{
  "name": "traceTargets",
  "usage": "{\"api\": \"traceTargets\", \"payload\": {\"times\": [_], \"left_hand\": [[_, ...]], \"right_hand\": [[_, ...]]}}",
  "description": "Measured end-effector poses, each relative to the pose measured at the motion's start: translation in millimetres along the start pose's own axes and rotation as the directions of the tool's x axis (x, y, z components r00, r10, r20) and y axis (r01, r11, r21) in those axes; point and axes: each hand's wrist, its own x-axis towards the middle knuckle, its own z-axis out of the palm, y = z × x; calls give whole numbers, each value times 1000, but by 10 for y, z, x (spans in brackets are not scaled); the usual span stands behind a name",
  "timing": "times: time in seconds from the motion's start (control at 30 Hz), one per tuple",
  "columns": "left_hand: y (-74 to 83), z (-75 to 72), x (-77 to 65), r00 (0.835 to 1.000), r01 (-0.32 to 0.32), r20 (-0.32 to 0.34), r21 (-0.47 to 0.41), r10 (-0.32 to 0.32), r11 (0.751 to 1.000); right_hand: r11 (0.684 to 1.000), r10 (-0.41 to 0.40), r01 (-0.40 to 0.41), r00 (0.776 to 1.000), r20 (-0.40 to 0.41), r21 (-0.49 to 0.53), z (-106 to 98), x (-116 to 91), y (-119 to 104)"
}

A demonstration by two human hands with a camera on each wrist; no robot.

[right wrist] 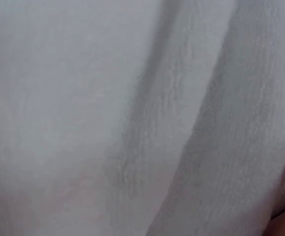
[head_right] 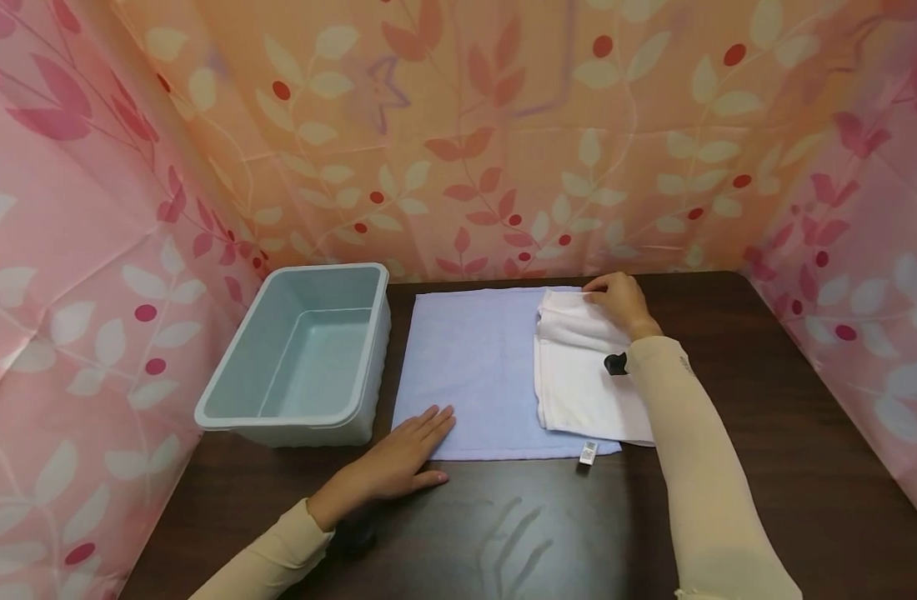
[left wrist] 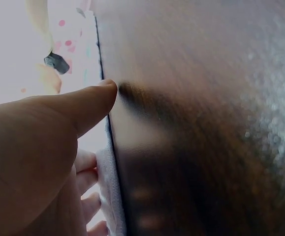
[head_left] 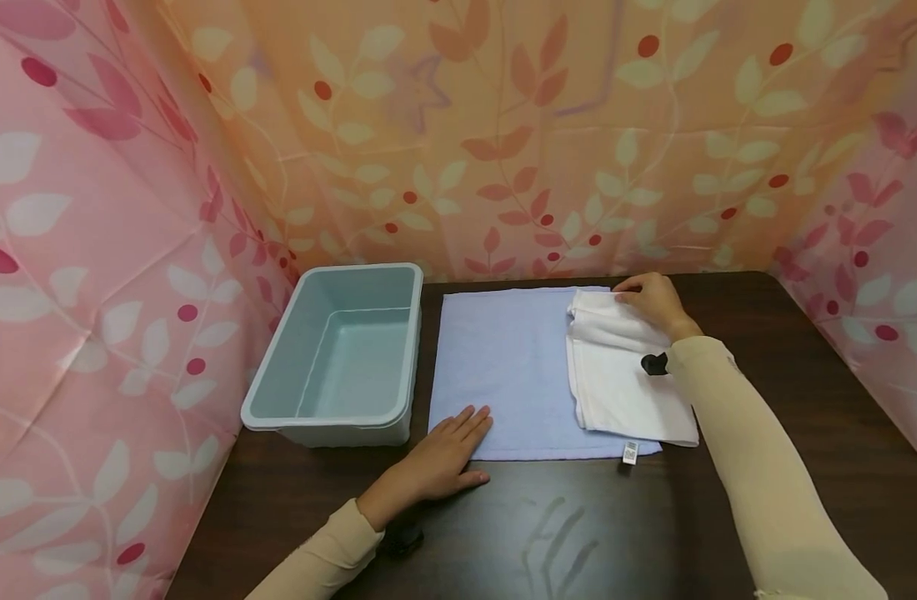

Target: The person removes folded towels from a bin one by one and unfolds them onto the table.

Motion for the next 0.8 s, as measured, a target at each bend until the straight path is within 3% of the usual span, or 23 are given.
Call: {"api": "traceTargets", "payload": {"times": [0.17,0.33,0.8], "left_hand": [[5,6,3,1000,-3,-4,7,3,1000],[-6,28,11,1000,-5,-7,6,5,1000],[-6,-32,23,1000,-5,10,-24,5,1000]], "right_hand": [[1000,4,-4,1000,29,-15,-27,-16,35],[1000,-12,11,1000,-22,-16,-95,-82,47],[999,-36,36,998,-47,-5,-299,-575,213]]}}
